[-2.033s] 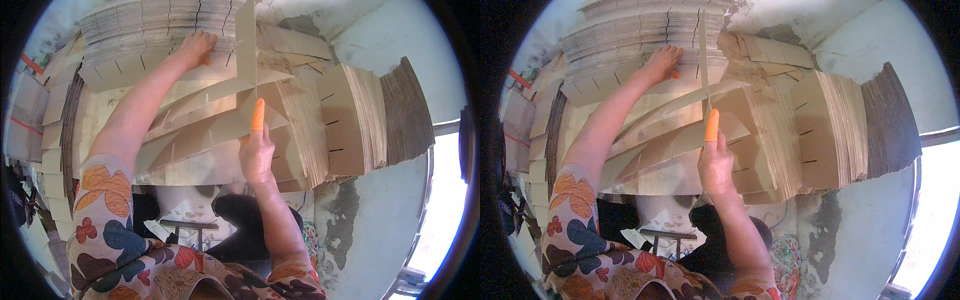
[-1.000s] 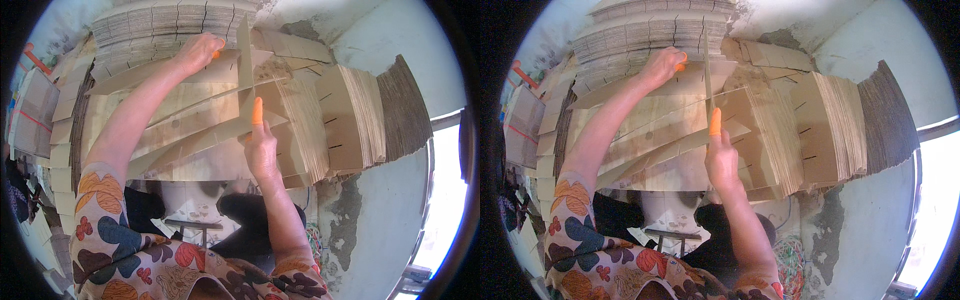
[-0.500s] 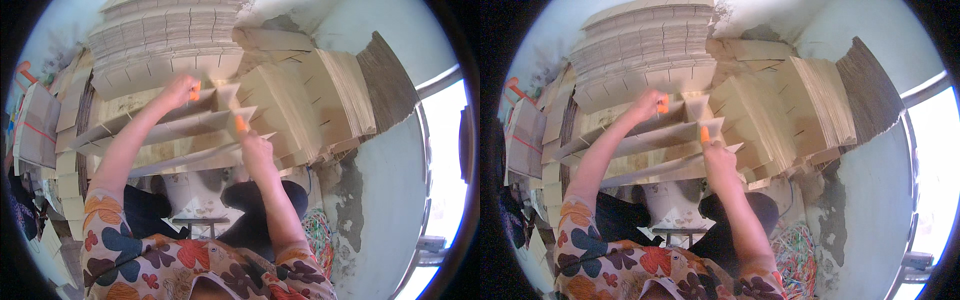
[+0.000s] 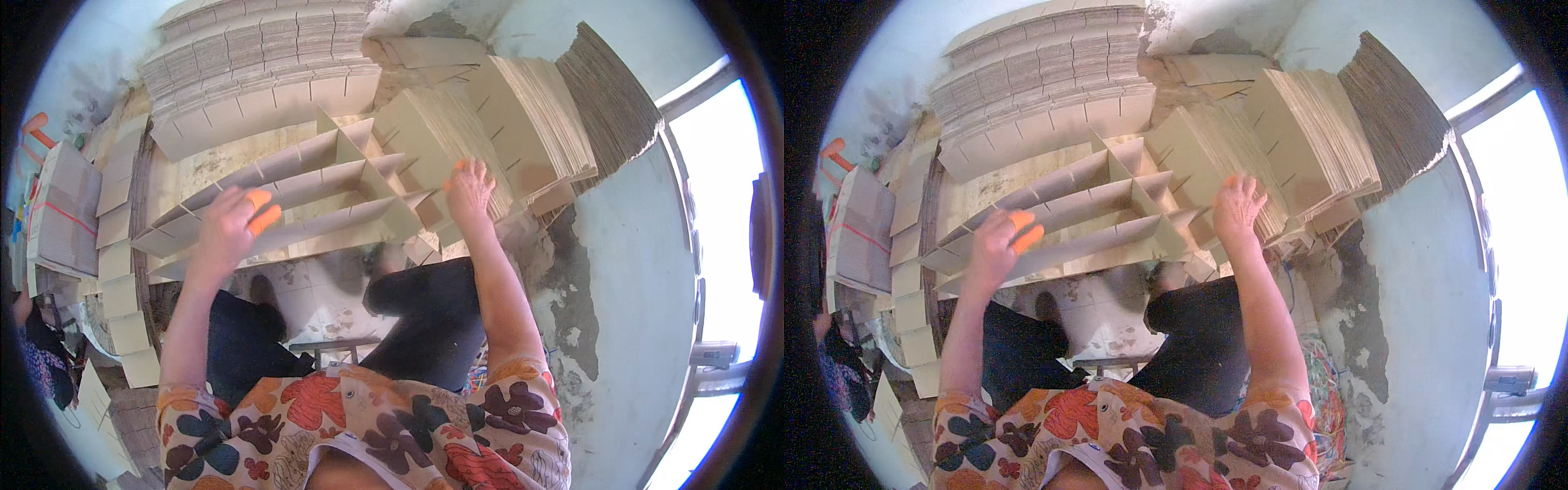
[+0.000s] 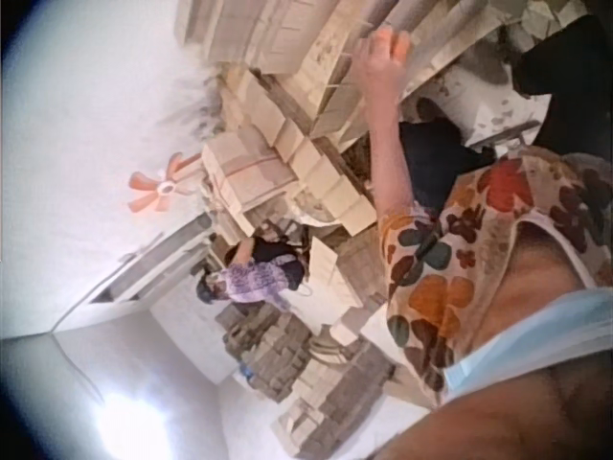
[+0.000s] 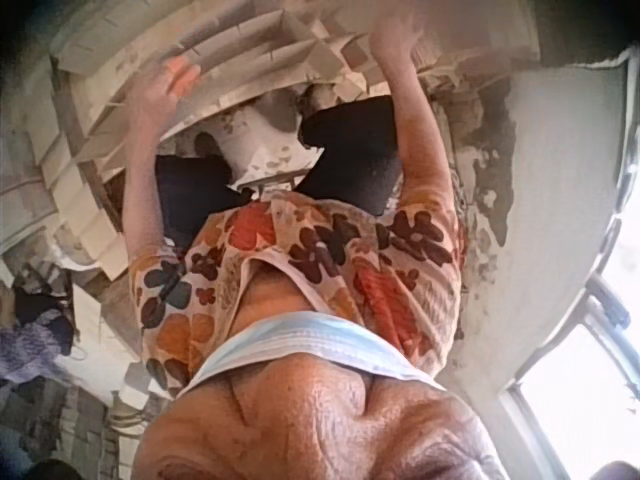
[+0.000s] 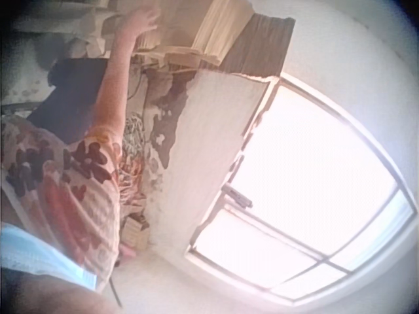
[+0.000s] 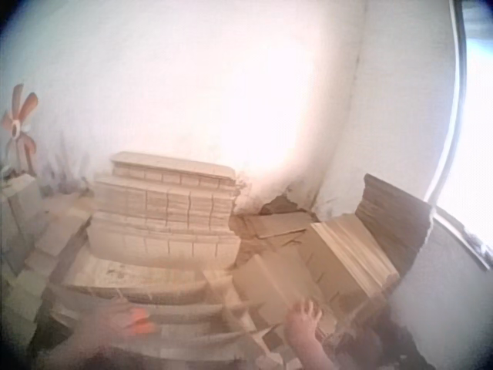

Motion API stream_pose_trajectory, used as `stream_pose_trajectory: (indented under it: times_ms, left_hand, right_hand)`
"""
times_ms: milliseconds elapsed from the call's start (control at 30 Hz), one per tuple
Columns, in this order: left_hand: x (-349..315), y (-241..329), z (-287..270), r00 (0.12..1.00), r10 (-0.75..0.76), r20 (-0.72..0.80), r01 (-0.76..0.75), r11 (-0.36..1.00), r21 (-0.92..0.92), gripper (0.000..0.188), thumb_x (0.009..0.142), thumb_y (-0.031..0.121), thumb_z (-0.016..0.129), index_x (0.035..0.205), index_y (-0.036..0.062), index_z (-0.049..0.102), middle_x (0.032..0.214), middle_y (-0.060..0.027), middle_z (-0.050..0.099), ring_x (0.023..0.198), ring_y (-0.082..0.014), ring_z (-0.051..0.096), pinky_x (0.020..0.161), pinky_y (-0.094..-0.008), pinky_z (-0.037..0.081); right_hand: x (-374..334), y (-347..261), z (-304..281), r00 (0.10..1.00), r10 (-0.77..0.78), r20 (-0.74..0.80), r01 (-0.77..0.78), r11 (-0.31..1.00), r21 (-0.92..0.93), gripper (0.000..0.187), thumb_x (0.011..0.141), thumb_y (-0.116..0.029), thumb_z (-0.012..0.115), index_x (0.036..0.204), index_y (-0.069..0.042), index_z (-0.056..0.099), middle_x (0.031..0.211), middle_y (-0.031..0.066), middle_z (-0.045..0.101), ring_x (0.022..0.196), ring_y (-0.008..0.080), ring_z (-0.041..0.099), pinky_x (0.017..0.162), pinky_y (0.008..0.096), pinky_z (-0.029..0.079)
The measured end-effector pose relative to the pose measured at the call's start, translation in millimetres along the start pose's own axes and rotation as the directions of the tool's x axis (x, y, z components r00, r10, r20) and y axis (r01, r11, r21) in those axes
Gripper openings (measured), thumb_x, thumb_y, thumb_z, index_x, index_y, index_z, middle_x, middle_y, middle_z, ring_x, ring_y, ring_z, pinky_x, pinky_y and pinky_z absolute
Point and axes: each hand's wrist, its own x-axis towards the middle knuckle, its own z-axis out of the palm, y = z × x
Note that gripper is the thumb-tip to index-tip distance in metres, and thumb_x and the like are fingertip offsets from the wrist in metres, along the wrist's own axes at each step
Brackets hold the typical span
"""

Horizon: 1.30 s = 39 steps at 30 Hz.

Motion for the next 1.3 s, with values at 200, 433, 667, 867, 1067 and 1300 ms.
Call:
stream_pose_trajectory:
  times_ms: [200,433,667,867,1067,1300]
  left_hand:
    - [-42,8,-2,0.988,-0.151,-0.02,0.152,0.987,0.055,0.02,0.068,0.009,0.075,0.081,0.0001,0.063,0.082,-0.0109,0.065,0.07,-0.0276,0.058,0.061,-0.0361,0.048]
    - [-48,7,5,0.983,-0.171,-0.063,0.174,0.984,0.036,0.017,0.07,0.006,0.074,0.08,-0.0005,0.062,0.081,-0.0108,0.065,0.069,-0.0277,0.058,0.06,-0.0364,0.047]
    - [-52,7,14,0.98,-0.194,-0.04,0.195,0.98,0.028,0.018,0.071,0.006,0.074,0.084,-0.0002,0.063,0.083,-0.0114,0.065,0.073,-0.0277,0.059,0.062,-0.0362,0.048]
    - [-49,10,19,0.984,-0.169,-0.055,0.171,0.984,0.045,0.018,0.069,0.009,0.074,0.079,-0.0002,0.062,0.082,-0.0095,0.065,0.072,-0.0264,0.058,0.064,-0.0353,0.047]
    - [-45,8,23,0.987,-0.159,-0.022,0.16,0.986,0.036,0.023,0.071,0.014,0.074,0.086,0.0004,0.063,0.084,-0.0108,0.065,0.075,-0.0274,0.059,0.066,-0.0364,0.047]
    - [-43,7,39,0.984,-0.173,0.039,0.172,0.985,0.026,0.02,0.071,0.014,0.073,0.077,0.0013,0.06,0.076,-0.0109,0.062,0.071,-0.0277,0.057,0.062,-0.0379,0.046]
  right_hand:
    - [10,-12,6,0.981,0.038,0.189,-0.034,0.999,-0.024,0.025,0.077,-0.004,0.06,0.101,-0.003,0.056,0.105,0.0138,0.056,0.106,0.03,0.05,0.087,0.0512,0.039]
    - [20,7,37,0.978,0.173,0.115,-0.187,0.973,0.133,0.037,0.072,-0.01,0.068,0.103,-0.007,0.048,0.105,0.0156,0.056,0.108,0.0307,0.051,0.085,0.048,0.04]
    - [21,9,32,0.975,0.221,0.025,-0.221,0.954,0.204,0.038,0.074,-0.013,0.068,0.108,-0.008,0.05,0.106,0.0139,0.058,0.107,0.0304,0.052,0.086,0.0467,0.039]
    - [19,-1,20,0.989,0.132,0.063,-0.138,0.985,0.106,0.046,0.071,-0.02,0.074,0.109,-0.009,0.052,0.104,0.0132,0.059,0.104,0.0305,0.054,0.085,0.0451,0.04]
    - [23,13,28,0.964,0.266,0.011,-0.259,0.925,0.278,0.039,0.072,-0.022,0.073,0.102,-0.007,0.054,0.092,0.0145,0.064,0.09,0.0312,0.061,0.076,0.0454,0.046]
    - [22,-3,-68,0.882,0.294,-0.368,0.053,0.714,0.698,0.039,0.08,-0.008,0.067,0.117,-0.005,0.054,0.076,0.019,0.064,0.066,0.0366,0.061,0.059,0.0372,0.049]
